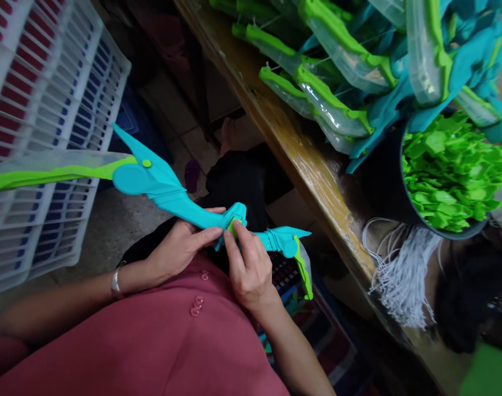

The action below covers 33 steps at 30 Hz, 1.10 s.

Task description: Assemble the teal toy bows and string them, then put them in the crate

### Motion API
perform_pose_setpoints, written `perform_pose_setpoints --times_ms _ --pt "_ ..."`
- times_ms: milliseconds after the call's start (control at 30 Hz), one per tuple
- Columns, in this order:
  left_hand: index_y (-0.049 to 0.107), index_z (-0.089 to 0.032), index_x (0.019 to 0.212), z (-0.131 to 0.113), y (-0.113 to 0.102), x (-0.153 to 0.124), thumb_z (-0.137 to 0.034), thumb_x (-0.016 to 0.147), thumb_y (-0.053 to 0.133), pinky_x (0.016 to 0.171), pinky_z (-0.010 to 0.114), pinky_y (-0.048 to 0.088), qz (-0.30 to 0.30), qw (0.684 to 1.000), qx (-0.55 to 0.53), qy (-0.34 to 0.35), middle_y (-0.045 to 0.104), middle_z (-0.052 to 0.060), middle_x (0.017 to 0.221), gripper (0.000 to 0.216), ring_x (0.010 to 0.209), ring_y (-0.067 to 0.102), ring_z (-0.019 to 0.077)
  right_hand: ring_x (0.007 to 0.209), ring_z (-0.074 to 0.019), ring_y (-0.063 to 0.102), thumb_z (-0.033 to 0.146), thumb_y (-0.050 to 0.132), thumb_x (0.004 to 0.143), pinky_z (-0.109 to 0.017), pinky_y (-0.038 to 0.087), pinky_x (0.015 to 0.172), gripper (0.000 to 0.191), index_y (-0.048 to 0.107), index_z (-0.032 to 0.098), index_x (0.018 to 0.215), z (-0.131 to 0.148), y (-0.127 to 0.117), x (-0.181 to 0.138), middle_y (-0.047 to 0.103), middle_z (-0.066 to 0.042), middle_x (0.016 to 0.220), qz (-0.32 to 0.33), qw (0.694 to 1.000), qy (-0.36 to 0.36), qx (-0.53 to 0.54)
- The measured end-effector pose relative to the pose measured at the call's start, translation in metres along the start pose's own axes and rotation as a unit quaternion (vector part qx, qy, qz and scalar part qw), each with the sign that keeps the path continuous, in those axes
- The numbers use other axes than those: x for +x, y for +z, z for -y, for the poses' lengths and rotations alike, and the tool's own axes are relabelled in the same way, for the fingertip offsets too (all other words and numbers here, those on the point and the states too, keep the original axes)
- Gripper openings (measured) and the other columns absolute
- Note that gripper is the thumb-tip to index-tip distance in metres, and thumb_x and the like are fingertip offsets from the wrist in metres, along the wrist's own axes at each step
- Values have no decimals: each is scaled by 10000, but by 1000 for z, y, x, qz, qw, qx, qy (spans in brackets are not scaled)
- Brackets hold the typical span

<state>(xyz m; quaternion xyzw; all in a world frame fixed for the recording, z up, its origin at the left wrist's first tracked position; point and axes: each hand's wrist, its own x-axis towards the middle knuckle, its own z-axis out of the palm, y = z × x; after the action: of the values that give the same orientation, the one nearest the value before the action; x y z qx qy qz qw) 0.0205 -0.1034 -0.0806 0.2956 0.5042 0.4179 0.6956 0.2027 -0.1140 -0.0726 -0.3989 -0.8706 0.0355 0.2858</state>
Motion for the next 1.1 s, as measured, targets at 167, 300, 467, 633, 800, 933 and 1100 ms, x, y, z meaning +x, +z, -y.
perform_pose_setpoints --times_ms 167,300,467,633,800,933,1100 --pt "668 -215 1337 -1 -3 2 -327 873 742 1007 401 519 -1 1000 -3 -3 693 81 1346 483 1195 641 283 1063 -273 713 55 673 925 -415 631 856 407 636 161 1316 -2 4 2 703 -172 1229 -25 999 20 18" --pt "654 -213 1361 0 -6 5 -331 876 743 994 400 520 10 1000 -3 -14 692 85 1347 507 1179 646 280 1010 -262 727 41 713 892 -403 634 808 365 654 162 1231 -1 2 6 734 -150 1124 -36 999 13 27" --pt "659 -203 1359 1 -7 6 -330 873 746 953 403 537 8 1000 -11 -24 741 88 1230 509 1152 657 292 973 -244 737 41 729 875 -390 641 788 400 659 205 1233 1 0 7 744 -116 1113 -64 997 36 2" --pt "668 -216 1351 1 -8 6 -337 865 756 980 403 535 10 1000 -8 -12 711 84 1309 509 1172 650 288 958 -244 733 62 719 890 -396 644 767 395 654 227 1243 -2 4 7 751 -103 1093 -61 998 33 -2" --pt "667 -231 1353 2 -9 7 -328 868 748 1014 421 525 11 1000 -5 -11 692 79 1349 500 1184 645 286 932 -250 725 64 733 883 -400 649 742 380 654 225 1217 -6 6 11 756 -93 1053 -43 999 12 1" --pt "686 -218 1315 1 -9 7 -311 858 752 1038 434 505 7 1000 3 -12 684 84 1358 471 1194 637 290 984 -260 718 60 744 875 -424 658 786 321 671 212 1148 -11 2 14 755 -88 1038 -33 999 4 31" --pt "686 -195 1285 -3 -8 7 -277 793 804 1072 445 476 4 1000 -26 -17 720 86 1268 512 1183 642 290 1062 -260 705 71 698 911 -458 648 839 272 674 230 1131 -15 -4 21 748 -77 1059 2 996 9 86"
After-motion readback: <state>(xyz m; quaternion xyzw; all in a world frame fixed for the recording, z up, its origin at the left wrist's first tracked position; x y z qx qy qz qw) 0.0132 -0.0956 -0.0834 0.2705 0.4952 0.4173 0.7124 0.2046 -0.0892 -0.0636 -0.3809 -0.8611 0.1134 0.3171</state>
